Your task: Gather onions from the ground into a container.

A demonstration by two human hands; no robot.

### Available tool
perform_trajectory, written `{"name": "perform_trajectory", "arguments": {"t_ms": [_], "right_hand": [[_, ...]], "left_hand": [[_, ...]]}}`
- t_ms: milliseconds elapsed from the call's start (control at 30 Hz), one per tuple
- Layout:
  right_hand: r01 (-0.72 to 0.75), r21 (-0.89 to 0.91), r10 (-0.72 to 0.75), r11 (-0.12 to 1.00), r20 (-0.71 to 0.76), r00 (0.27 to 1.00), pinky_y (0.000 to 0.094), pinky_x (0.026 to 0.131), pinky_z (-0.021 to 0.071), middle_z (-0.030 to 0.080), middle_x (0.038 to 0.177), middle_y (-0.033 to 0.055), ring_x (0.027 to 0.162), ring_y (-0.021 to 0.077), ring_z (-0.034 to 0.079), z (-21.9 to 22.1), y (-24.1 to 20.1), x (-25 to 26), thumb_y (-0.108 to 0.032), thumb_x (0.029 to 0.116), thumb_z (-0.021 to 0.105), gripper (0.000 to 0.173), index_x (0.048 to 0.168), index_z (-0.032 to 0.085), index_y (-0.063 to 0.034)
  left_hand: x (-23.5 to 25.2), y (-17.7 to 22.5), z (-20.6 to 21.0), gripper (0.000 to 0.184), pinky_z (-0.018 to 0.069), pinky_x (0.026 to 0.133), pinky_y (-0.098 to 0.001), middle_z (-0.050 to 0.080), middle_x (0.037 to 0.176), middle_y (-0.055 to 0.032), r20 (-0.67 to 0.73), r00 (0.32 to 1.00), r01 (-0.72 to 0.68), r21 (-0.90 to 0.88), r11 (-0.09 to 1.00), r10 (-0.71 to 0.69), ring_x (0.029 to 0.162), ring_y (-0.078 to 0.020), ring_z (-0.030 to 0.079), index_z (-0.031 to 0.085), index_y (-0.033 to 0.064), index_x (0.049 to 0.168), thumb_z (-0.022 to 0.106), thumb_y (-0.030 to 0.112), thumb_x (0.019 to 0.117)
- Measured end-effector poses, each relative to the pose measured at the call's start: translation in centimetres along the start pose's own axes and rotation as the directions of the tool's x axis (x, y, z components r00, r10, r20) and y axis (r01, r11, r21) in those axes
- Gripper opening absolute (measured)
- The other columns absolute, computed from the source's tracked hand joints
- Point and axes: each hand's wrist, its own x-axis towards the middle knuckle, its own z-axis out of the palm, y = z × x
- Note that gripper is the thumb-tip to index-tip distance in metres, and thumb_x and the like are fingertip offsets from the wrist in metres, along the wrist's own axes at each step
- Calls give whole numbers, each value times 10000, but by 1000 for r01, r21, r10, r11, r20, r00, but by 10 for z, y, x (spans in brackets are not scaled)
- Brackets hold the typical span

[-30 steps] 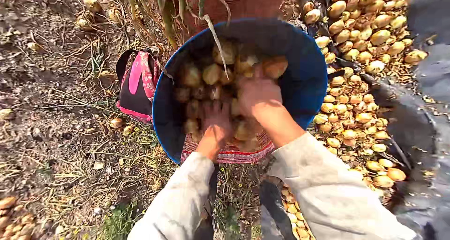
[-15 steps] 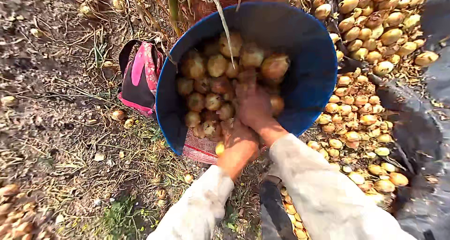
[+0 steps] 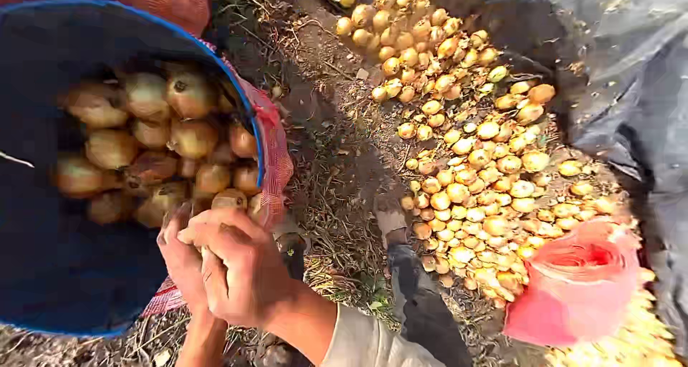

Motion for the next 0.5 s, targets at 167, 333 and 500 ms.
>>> {"name": "perform_trajectory", "arguments": {"t_ms": [167, 333, 500], "right_hand": [[-324, 46, 327, 945, -68, 943, 331, 869, 620, 739, 1061, 140, 998, 186, 720, -152, 22, -106, -21, 931, 575, 193, 1029, 737, 17], [-960, -15, 936, 279, -219, 275, 471, 880, 609, 673, 1264, 141, 1066, 265, 700, -345, 169, -232, -191, 984, 645, 378, 1336, 614, -54], [-886, 429, 867, 176, -493, -67, 591, 852, 575, 546, 1410, 229, 1114, 400, 654, -495, 289, -255, -375, 1021, 610, 582, 1488, 432, -78]], "left_hand": [[-97, 59, 79, 338, 523, 1011, -310, 664, 1219, -164, 186, 936, -294, -50, 955, 298, 1222, -183, 616, 686, 68, 1146, 604, 344, 968], [-143, 52, 172, 356, 601, 887, -415, 683, 1160, -163, 373, 926, -87, 67, 994, 56, 1039, -234, 689, 697, -6, 1163, 639, 224, 897], [-128, 129, 315, 406, 606, 850, -384, 668, 1200, -106, 534, 842, 172, -118, 978, -83, 999, -172, 692, 553, 21, 1336, 590, 181, 965]]}}
